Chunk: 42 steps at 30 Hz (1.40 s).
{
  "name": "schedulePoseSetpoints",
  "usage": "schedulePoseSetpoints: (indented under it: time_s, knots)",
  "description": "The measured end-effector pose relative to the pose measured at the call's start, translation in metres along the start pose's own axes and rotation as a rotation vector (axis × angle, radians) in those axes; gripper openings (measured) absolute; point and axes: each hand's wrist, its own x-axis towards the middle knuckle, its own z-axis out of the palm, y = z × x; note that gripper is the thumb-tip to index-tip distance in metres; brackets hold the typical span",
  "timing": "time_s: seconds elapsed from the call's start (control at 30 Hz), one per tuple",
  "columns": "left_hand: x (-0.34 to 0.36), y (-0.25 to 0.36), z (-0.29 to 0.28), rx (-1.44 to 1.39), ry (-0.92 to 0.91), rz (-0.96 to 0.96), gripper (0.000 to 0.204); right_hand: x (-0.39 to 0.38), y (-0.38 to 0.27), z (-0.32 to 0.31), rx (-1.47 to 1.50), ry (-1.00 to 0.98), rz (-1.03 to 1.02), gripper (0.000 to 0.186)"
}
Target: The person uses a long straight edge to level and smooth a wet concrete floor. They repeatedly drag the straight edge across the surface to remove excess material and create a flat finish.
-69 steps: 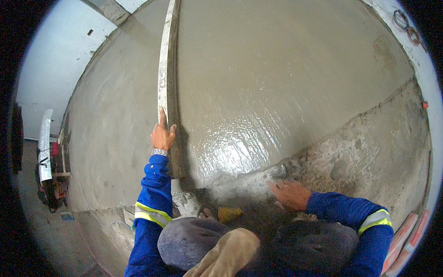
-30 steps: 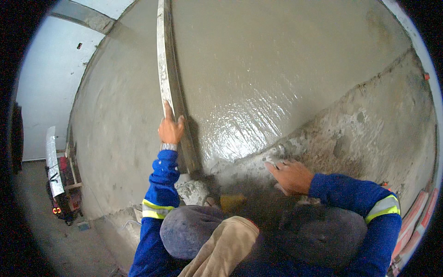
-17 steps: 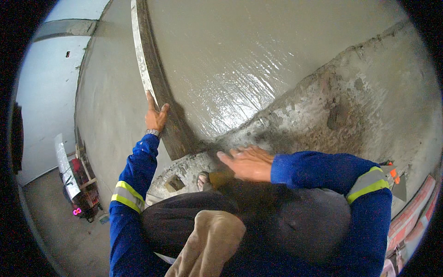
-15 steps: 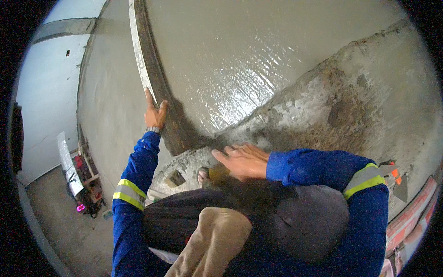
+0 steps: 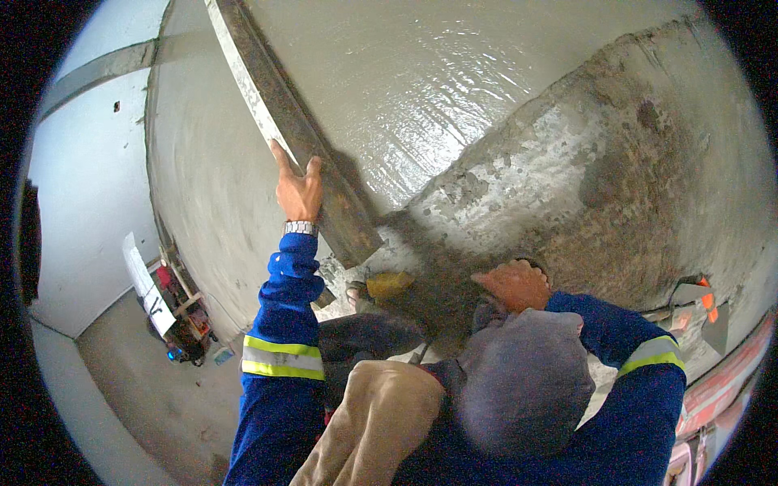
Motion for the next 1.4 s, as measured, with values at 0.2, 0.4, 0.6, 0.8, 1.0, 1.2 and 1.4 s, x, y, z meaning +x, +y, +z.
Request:
schedulePoseSetpoints:
  time_s: [0.2,0.4,0.6,0.8,1.0,1.2,1.4]
  knots:
    - [0.002,0.062,0.014,-0.013,0.023,0.025,0.09,-0.007,0.005,0.027,-0.05,0.239,-0.064,0.033]
    - [0.013,0.103,0.014,0.0,-0.016,-0.022,0.09,-0.005,0.006,0.023,0.0,0.231,-0.047,0.033]
    - [0.015,0.102,0.019,-0.06,-0.013,0.057,0.09,-0.004,0.006,0.007,-0.021,0.227,-0.07,0.029]
    - [0.013,0.089,0.039,-0.267,-0.011,0.168,0.083,-0.008,0.017,0.025,0.013,0.194,-0.064,0.024]
    - [0.009,0.099,0.025,-0.288,0.0,0.122,0.081,-0.006,0.009,0.022,-0.025,0.185,-0.093,0.02]
    - [0.005,0.105,0.018,-0.214,-0.014,0.058,0.078,-0.012,0.013,0.064,-0.021,0.223,-0.039,0.023]
    - [0.0,0.118,0.006,-0.252,-0.062,-0.062,0.082,-0.009,0.015,0.057,-0.067,-0.008,0.335,0.025]
